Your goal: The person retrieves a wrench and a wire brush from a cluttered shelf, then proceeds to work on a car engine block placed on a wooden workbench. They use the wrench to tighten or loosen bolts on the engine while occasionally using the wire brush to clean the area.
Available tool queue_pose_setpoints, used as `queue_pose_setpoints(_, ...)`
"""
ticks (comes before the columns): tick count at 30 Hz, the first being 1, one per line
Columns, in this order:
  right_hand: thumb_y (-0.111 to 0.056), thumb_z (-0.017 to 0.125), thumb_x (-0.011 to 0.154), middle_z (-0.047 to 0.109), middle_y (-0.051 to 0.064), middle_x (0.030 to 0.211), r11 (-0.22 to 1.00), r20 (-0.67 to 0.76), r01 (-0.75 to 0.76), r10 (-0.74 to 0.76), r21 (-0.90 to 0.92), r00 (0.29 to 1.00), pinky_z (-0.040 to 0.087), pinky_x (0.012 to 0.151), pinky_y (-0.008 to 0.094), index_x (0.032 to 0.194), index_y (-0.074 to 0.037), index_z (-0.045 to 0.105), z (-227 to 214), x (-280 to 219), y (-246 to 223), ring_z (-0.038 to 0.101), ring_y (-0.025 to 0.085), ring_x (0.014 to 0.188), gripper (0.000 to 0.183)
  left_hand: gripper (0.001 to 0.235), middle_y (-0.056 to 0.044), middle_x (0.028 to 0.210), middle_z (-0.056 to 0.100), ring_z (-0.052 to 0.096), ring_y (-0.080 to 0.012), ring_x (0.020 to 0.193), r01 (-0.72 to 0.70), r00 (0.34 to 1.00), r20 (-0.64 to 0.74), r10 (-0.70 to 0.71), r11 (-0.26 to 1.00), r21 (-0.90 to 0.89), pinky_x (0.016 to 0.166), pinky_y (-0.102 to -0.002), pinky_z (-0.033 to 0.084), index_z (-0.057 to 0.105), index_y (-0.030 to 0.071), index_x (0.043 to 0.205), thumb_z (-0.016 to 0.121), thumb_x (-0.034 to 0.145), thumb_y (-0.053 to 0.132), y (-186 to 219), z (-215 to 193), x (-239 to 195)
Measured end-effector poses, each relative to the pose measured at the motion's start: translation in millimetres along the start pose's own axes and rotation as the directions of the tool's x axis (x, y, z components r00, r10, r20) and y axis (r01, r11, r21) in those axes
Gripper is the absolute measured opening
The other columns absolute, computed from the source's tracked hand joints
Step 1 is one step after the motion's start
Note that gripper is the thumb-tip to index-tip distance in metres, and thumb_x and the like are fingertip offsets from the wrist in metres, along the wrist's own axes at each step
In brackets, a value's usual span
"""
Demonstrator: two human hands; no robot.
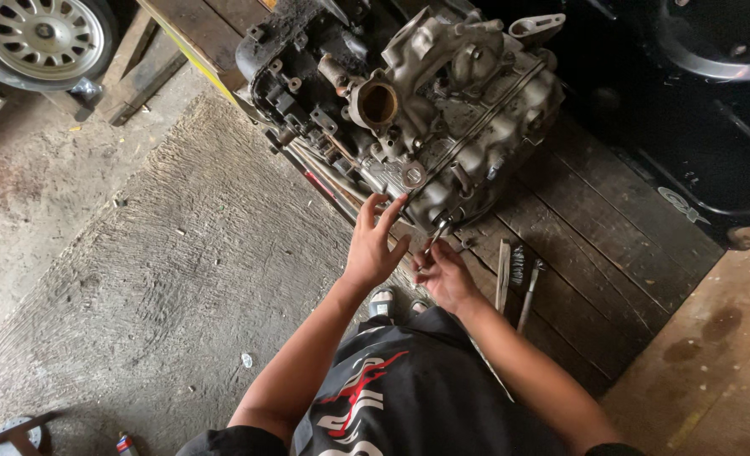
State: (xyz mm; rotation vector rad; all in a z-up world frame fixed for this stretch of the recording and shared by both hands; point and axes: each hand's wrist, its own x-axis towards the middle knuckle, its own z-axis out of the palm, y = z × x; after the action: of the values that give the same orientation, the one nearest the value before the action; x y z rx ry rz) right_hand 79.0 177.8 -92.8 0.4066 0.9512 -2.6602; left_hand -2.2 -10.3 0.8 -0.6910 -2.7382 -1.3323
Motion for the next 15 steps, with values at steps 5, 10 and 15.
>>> queue_pose_setpoints(5, -0.04, 0.065, 0.1, 0.057, 0.0, 0.089, 0.986, 0.064, -0.088, 0.079, 0.142, 0.995, 0.05, 0.069, 0.031, 0.109, -0.019, 0.062, 2.4, 0.8, 7.6, 0.059, 0.02, 0.091, 0.023, 0.081, -0.022, 0.148, 0.039, 0.051, -0.0405, 0.131, 0.002, 1.0, -0.009, -0.002, 1.0, -0.001, 0.106, -0.049, 0.049, 0.043, 0.025, 0.154, 0.079, 0.081, 0.018, 0.0, 2.0, 0.5)
queue_pose_setpoints(10, -0.039, 0.066, 0.097, 0.057, -0.002, 0.086, 0.993, 0.076, -0.075, 0.068, 0.087, 0.995, 0.049, 0.068, 0.029, 0.104, -0.018, 0.064, -13.6, 8.8, 8.0, 0.06, 0.018, 0.09, 0.022, 0.082, -0.022, 0.147, 0.039, 0.046, -0.0435, 0.135, -0.02, 1.0, -0.012, 0.02, 1.0, 0.015, 0.109, -0.05, 0.047, 0.043, 0.024, 0.154, 0.079, 0.081, 0.018, -2.1, 3.3, 0.0)
queue_pose_setpoints(15, -0.034, 0.066, 0.104, 0.065, -0.001, 0.082, 0.923, -0.025, 0.072, -0.088, -0.377, 0.996, 0.046, 0.057, 0.026, 0.098, -0.012, 0.068, -59.1, 20.2, -10.9, 0.057, 0.014, 0.071, 0.023, 0.082, -0.023, 0.147, 0.039, 0.047, -0.0429, 0.134, -0.017, 1.0, -0.014, 0.018, 1.0, 0.014, 0.109, -0.051, 0.046, 0.042, 0.025, 0.154, 0.079, 0.081, 0.018, -2.2, 2.8, 0.2)
